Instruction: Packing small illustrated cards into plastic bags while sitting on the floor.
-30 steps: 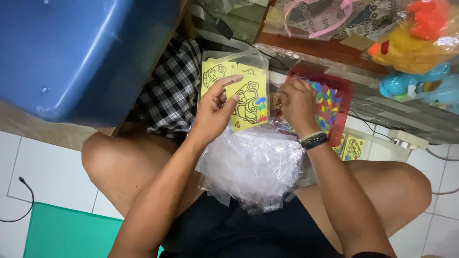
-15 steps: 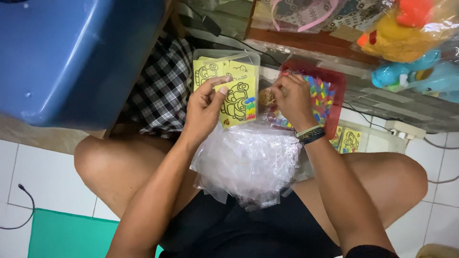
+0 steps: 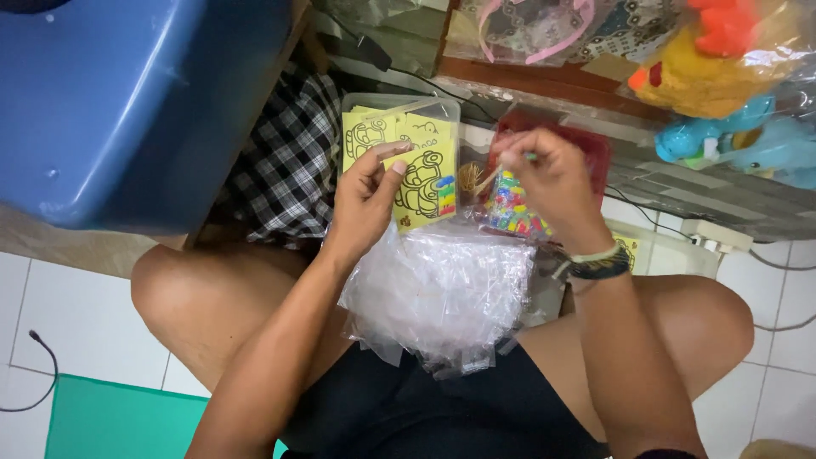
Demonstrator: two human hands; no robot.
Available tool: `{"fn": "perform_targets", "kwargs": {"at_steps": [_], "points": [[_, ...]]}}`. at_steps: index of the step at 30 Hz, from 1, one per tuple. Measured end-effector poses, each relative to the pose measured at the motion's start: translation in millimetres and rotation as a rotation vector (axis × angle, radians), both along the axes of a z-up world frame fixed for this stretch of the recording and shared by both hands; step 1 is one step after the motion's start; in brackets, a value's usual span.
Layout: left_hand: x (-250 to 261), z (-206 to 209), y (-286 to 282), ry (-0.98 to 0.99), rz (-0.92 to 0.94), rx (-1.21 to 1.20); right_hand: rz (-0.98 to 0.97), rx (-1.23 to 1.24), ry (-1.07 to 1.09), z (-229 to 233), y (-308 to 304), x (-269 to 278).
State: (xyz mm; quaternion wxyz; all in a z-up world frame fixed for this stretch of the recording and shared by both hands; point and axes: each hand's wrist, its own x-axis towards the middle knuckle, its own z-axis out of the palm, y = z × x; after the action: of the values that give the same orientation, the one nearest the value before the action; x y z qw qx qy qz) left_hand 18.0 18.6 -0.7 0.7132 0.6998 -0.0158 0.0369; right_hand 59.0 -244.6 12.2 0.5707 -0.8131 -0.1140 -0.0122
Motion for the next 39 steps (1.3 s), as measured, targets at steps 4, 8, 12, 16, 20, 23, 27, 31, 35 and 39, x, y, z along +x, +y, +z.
{"fn": "perform_targets", "kwargs": {"at_steps": [4, 8, 12, 16, 20, 23, 27, 31, 35, 39], "points": [[-5, 1, -10, 0.045, -0.021, -0.024, 0.212, 0.124, 0.152, 1, 15, -26], [-10, 16, -18, 0.086, -0.053, -0.096, 0.249, 0.035, 0.221, 3, 26, -40], [-9, 9, -20, 0.094, -0.051, -0.168, 0.274, -0.080, 0.182, 15, 30, -45], [-9, 7, -13, 0.134, -0.071, -0.121, 0.311, -0.075, 0.084, 24, 23, -39], [-12, 3, -14, 0.057, -0.156, 0.043, 0.117, 0.124, 0.007, 42, -4, -31], [-17, 13, -21, 0.064, -0.271, -0.026, -0.047, 0.194, -0.026, 57, -5, -33], [-20, 10, -24, 0.065, -0.338, -0.021, -0.002, 0.201, -0.098, 57, 5, -29], [-22, 10, -25, 0.070, -0.404, -0.032, 0.067, 0.179, -0.181, 50, 19, -27], [-24, 7, -26, 0.075, -0.401, -0.022, 0.150, 0.080, -0.201, 47, 27, -29], [-20, -3, -20, 0.070, -0.394, -0.005, 0.203, 0.081, -0.181, 33, 21, -27]]}}
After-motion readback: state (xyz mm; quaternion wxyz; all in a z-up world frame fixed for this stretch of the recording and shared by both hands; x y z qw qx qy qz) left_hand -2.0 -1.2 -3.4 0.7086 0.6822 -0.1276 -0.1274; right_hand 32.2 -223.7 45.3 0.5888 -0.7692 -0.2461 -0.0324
